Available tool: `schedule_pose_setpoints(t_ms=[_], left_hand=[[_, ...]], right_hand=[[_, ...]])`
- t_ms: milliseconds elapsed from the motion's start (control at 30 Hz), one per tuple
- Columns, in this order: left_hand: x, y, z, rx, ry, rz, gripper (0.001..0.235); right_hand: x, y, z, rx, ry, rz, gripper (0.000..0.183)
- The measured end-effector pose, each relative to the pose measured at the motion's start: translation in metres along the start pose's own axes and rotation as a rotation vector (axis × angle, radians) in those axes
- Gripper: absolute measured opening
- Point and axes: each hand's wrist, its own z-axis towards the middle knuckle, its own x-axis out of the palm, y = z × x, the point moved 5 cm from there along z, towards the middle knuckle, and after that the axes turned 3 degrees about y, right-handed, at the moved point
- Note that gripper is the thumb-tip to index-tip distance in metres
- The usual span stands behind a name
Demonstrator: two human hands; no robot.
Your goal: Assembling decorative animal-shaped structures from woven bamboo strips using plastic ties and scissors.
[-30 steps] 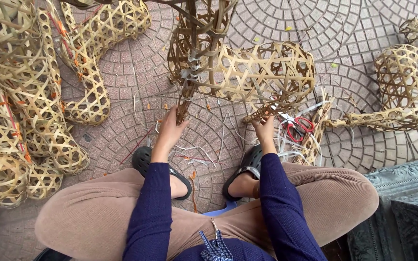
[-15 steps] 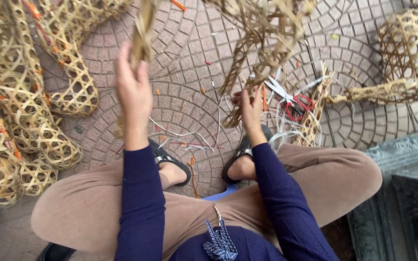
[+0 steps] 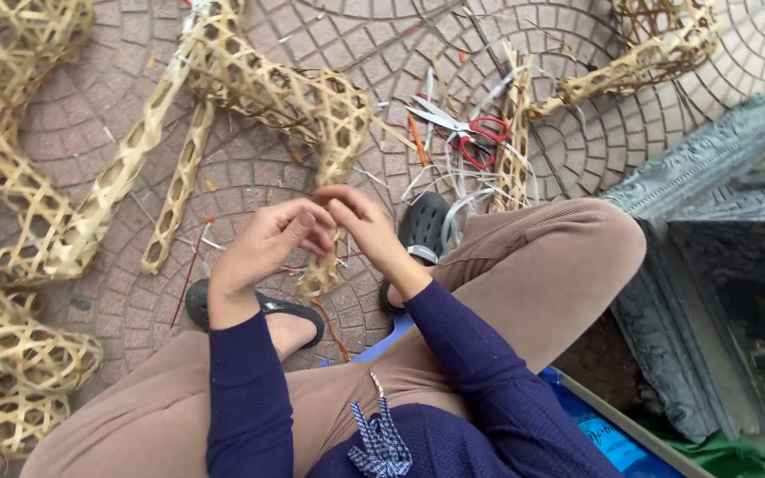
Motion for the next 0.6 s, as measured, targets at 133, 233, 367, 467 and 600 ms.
schedule_pose_setpoints(t_ms=[133, 233, 367, 467, 600], left_hand=[[0.01, 0.025, 0.014, -0.059, -0.104, -0.268, 0.041], [0.004, 0.039, 0.02, -0.002, -0.029, -0.346, 0.055], [-0.004, 0.043, 0.022, 0.024, -0.043, -0.336, 0.057], [-0.003, 0.037, 0.022, 0.024, -0.086, -0.326, 0.058], [-0.004, 0.036, 0.029, 0.051, -0.191, -0.288, 0.058]], right_hand=[[0.02, -0.018, -0.001, 0.009, 0.252, 0.638, 0.021], [0.021, -0.029, -0.001, 0.033, 0.288, 0.774, 0.024], [0.022, -0.01, -0.003, 0.012, 0.293, 0.69, 0.033], [0.015, -0.034, 0.01, 0.02, 0.255, 0.583, 0.033], [0.019, -0.023, 0.009, 0.028, 0.29, 0.649, 0.03]])
